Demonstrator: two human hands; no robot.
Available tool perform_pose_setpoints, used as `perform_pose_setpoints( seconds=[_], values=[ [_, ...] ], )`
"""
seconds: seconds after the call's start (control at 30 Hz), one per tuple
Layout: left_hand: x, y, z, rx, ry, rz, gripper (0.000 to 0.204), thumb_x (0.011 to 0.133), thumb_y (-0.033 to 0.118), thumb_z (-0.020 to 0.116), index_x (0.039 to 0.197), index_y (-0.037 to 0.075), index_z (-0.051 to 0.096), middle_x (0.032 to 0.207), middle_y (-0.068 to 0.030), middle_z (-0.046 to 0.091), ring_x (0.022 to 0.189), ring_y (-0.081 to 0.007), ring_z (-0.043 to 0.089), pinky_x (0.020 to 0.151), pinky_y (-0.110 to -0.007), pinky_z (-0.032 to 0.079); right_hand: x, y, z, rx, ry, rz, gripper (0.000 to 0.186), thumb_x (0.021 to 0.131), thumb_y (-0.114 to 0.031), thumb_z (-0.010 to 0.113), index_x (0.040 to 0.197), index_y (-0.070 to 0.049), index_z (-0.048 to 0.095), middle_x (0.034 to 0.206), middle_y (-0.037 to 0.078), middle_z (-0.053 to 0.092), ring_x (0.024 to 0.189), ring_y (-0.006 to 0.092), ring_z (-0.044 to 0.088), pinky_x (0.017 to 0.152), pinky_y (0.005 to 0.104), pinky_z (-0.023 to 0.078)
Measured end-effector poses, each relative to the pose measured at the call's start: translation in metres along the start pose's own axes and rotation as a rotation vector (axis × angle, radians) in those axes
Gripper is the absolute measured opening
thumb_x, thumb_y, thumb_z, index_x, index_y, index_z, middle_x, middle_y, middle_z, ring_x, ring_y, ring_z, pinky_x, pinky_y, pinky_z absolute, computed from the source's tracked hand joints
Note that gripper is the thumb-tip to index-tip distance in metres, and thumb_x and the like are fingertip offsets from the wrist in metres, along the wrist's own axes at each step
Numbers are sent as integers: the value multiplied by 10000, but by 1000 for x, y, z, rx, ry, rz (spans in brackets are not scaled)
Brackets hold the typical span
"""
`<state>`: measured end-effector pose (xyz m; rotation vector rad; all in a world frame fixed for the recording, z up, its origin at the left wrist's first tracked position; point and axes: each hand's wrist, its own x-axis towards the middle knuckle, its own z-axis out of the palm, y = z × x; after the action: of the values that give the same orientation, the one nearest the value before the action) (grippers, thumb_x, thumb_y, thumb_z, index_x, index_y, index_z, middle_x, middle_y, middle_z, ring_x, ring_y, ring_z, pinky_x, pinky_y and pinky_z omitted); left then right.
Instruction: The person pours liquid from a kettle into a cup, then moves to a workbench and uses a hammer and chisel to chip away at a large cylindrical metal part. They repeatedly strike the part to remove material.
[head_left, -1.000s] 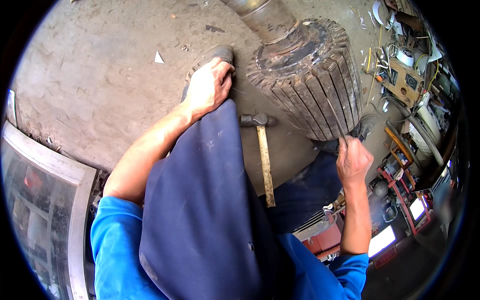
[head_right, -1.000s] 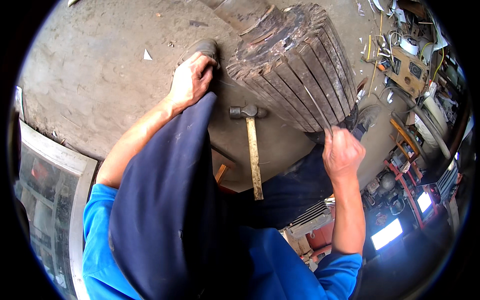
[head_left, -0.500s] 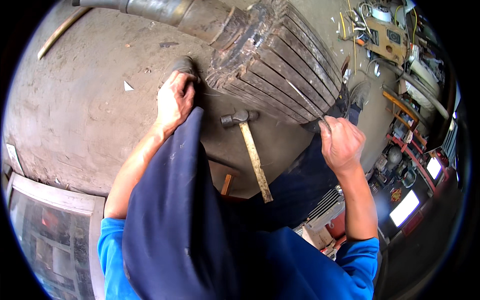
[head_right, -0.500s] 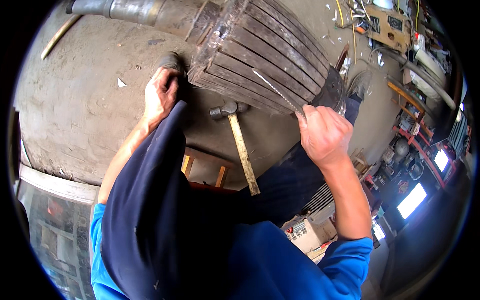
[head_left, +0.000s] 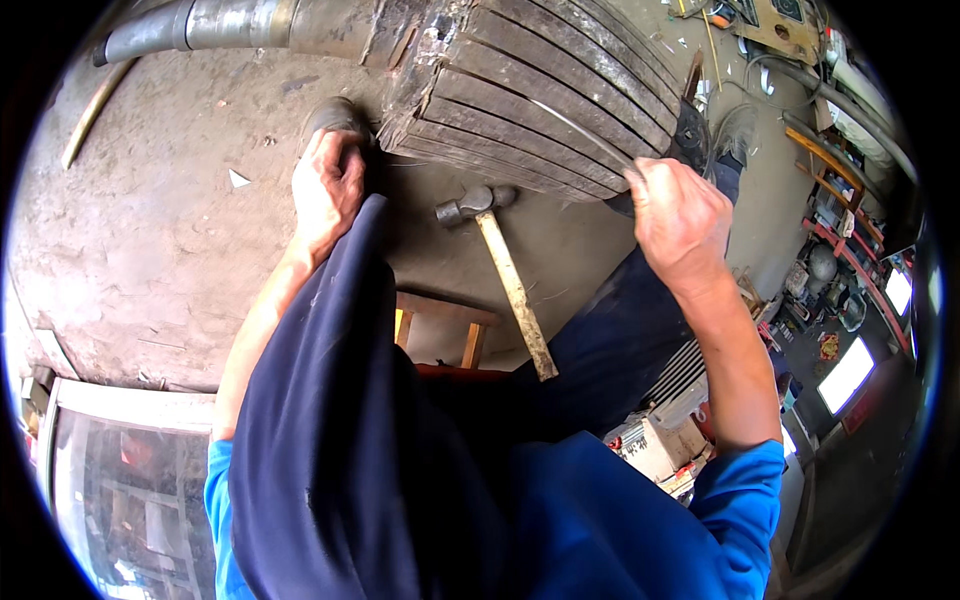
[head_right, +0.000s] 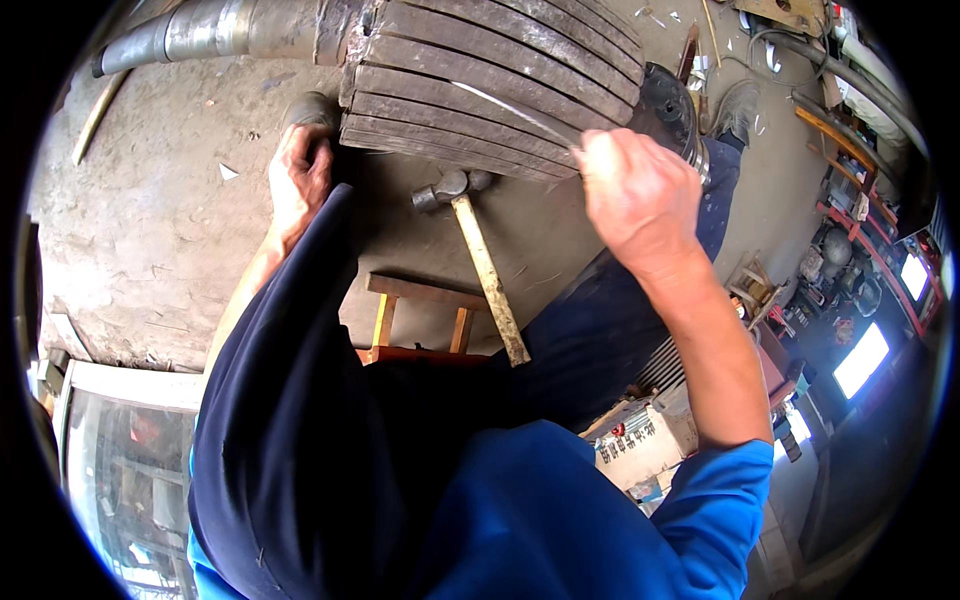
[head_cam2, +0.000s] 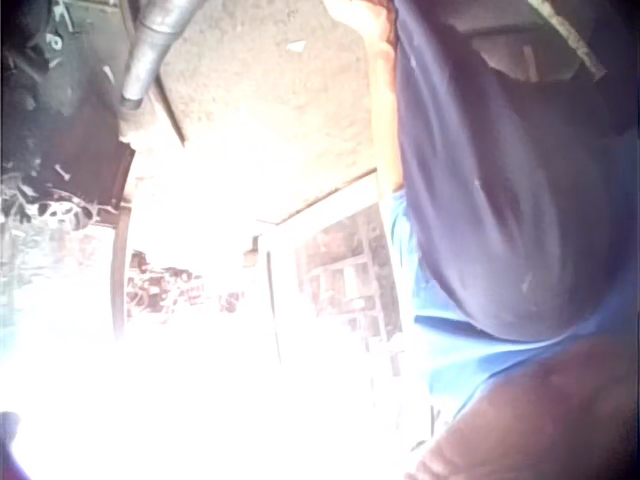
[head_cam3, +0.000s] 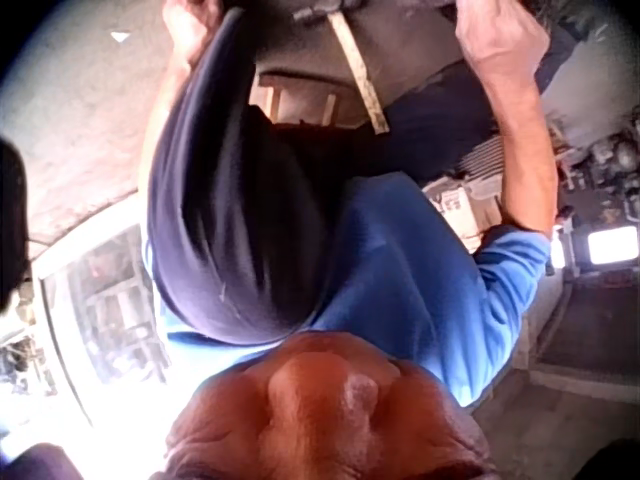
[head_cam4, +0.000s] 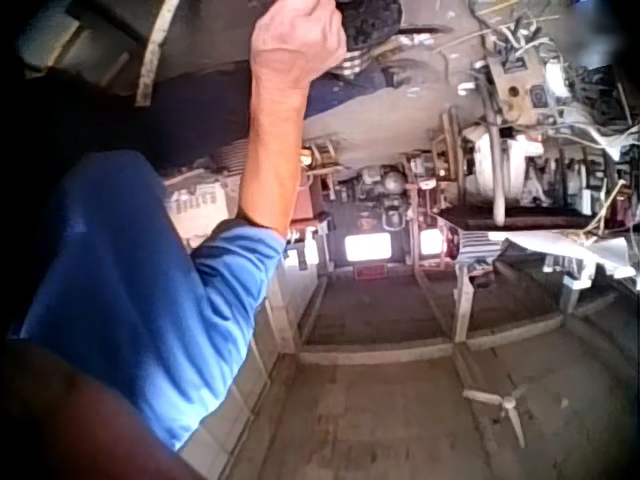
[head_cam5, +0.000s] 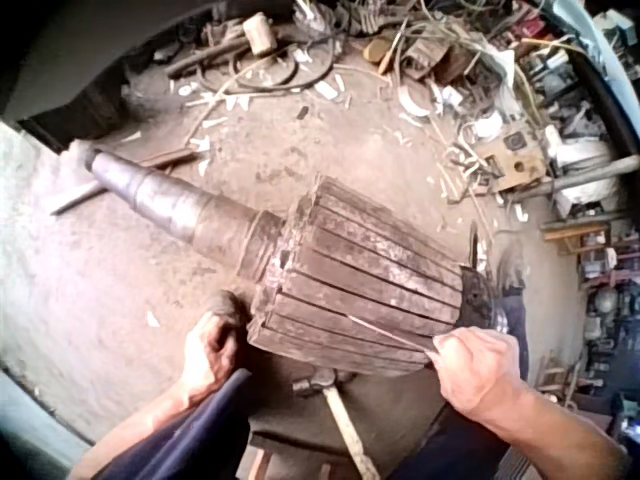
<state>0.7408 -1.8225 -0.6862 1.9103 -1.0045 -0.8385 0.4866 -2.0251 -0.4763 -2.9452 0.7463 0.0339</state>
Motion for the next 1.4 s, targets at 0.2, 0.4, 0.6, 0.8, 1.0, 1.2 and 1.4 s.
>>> perform_pose_setpoints(
  seconds=[0.2, 0.4, 0.6, 0.8, 1.0, 1.2, 1.4],
  values=[
    [3, 8, 8, 34, 28, 9, 129, 887, 54, 615, 1002, 44, 671, 935, -190, 642, 845, -403, 649, 762, -440, 531, -17, 3, -10, -134, -40, 21, 142, 803, -144, 760, 867, -79, 650, 849, 67, 573, 729, 253, 619, 598, 375, 521],
    [2, 1, 0, 8, 44, 28, 125, 882, 58, 622, 993, 36, 675, 927, -183, 641, 844, -393, 652, 761, -436, 532, 32, -4, 4, -63, 0, -159, 208, 807, -141, 763, 766, -86, 566, 782, 71, 524, 651, 257, 575, 562, 363, 494],
    [4, 6, 8, 32, 33, 46, 123, 877, 57, 622, 985, 38, 677, 919, -177, 638, 850, -394, 646, 767, -442, 534, 14, 11, 2, -53, 18, -205, 205, 768, -111, 795, 755, -68, 595, 748, 90, 540, 621, 256, 560, 528, 362, 472],
    [1, 2, 2, 14, 37, 34, 130, 855, 32, 629, 976, 36, 677, 907, -177, 631, 842, -390, 640, 758, -446, 529, 18, 12, -1, -82, -28, -218, 222, 762, -105, 805, 750, -55, 589, 744, 85, 540, 604, 255, 555, 526, 368, 461],
    [1, 3, 6, 27, 35, 73, 140, 849, 33, 632, 982, 30, 674, 908, -176, 630, 849, -393, 638, 763, -450, 530, 33, -3, 3, -58, 31, -232, 231, 735, -105, 810, 743, -58, 584, 758, 83, 554, 640, 252, 581, 535, 356, 471],
    [0, 0, 4, -1, 47, 52, 130, 857, 32, 627, 980, 28, 671, 914, -179, 631, 857, -394, 639, 771, -449, 534, 21, -3, -18, -88, -48, -180, 201, 720, -67, 804, 780, -45, 614, 752, 72, 543, 638, 245, 577, 536, 362, 464],
    [0, 2, 6, -6, 43, 54, 133, 853, 31, 628, 978, 29, 674, 909, -179, 630, 866, -393, 642, 775, -446, 535, 3, -11, -36, -23, -56, -92, 197, 742, -20, 794, 899, -1, 676, 849, 96, 629, 664, 253, 636, 582, 342, 513]
  ],
)
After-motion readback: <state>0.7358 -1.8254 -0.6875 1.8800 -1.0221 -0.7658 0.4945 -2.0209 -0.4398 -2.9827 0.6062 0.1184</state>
